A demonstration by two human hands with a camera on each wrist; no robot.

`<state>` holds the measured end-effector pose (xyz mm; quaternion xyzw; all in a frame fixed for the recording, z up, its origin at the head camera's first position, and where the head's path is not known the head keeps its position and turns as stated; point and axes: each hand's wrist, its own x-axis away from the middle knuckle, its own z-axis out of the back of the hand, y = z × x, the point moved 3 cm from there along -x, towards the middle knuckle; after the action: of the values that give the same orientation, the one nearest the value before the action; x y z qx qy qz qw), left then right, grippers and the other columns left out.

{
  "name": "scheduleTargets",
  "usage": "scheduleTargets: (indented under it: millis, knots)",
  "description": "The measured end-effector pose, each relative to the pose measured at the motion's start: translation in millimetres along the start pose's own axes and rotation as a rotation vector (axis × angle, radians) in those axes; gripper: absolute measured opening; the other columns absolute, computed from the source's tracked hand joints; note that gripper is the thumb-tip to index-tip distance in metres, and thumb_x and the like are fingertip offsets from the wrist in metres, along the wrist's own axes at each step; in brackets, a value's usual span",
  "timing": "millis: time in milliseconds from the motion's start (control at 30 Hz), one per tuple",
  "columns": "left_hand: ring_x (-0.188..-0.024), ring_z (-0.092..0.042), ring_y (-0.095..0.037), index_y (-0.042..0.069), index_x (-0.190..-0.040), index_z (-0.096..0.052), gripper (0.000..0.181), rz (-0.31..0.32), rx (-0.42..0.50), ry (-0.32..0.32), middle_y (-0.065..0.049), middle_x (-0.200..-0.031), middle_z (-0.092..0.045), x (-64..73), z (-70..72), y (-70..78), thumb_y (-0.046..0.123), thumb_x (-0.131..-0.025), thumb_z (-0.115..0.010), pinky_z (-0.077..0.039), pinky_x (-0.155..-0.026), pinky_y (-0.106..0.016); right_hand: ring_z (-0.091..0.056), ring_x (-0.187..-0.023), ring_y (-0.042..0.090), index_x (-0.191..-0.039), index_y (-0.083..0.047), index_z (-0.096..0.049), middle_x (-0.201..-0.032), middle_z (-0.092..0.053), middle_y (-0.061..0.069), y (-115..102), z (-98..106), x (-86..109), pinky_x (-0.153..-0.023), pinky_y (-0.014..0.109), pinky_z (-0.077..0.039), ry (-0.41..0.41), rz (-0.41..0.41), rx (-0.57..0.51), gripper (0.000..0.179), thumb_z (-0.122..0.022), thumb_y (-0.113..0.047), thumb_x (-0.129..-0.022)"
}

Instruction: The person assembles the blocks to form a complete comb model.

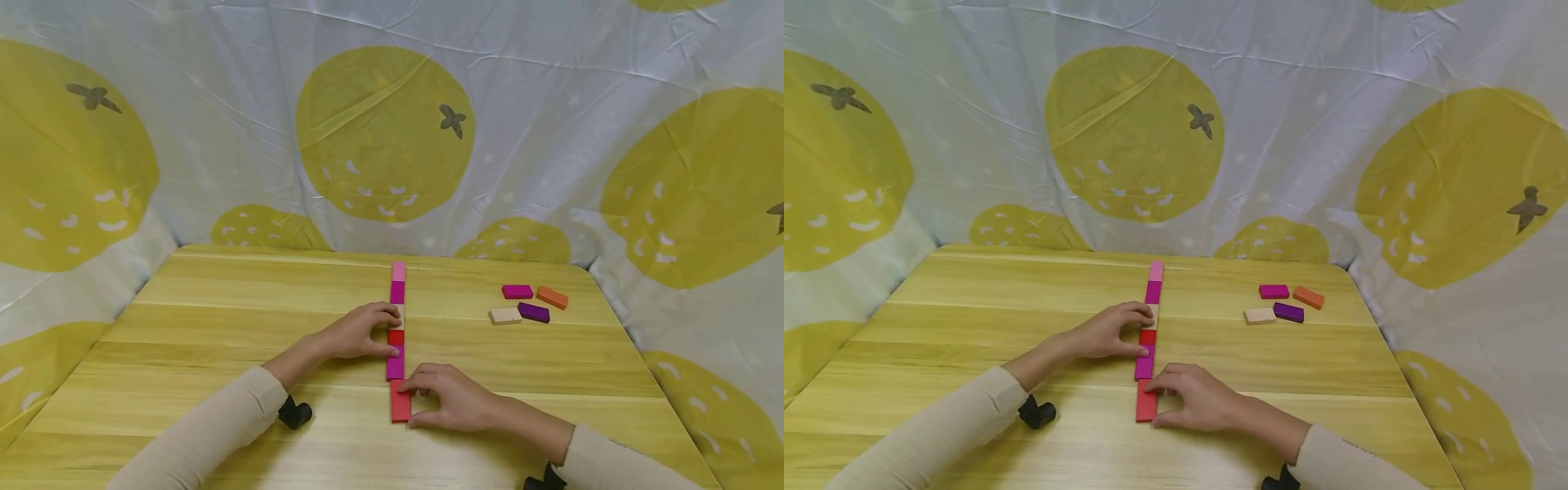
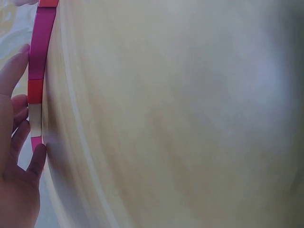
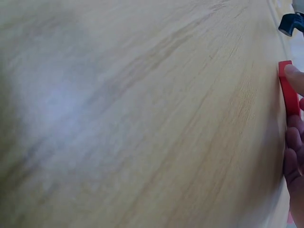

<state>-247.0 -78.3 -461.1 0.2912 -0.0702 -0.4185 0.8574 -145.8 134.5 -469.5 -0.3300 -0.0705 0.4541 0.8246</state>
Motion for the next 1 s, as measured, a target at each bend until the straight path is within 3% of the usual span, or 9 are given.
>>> scheduleTargets:
  millis: [367, 1000]
  knots:
    - [-0.129, -0.052, -0.021, 0.005, -0.127, -0.071, 0.051, 0.030, 0.003, -0.007, -0.003, -0.136, -0.057, 0.0, -0.7, -2.1, 0.036, -0.088, -0.084, -0.038, -0.115, -0.038, -0.059, -0.096, 0.006, -0.123, -0.019, -0.072, -0.110, -0.064, -0.013, -4.6, -3.3, -5.4, -0.088, 0.022, -0.050, 0.009, -0.019, 0.058, 0.040, -0.082, -0.040, -0.090]
    - [-0.127, -0.053, -0.021, 0.004, -0.125, -0.071, 0.050, 0.016, 0.004, 0.002, -0.004, -0.134, -0.058, -0.5, -0.2, -1.4, 0.034, -0.089, -0.085, -0.040, -0.114, -0.039, -0.058, -0.095, 0.004, -0.122, -0.020, -0.072, -0.108, -0.063, -0.015, -2.6, -4.1, -7.8, -0.088, 0.023, -0.050, -0.009, -0.047, 0.081, 0.040, -0.079, -0.046, -0.092]
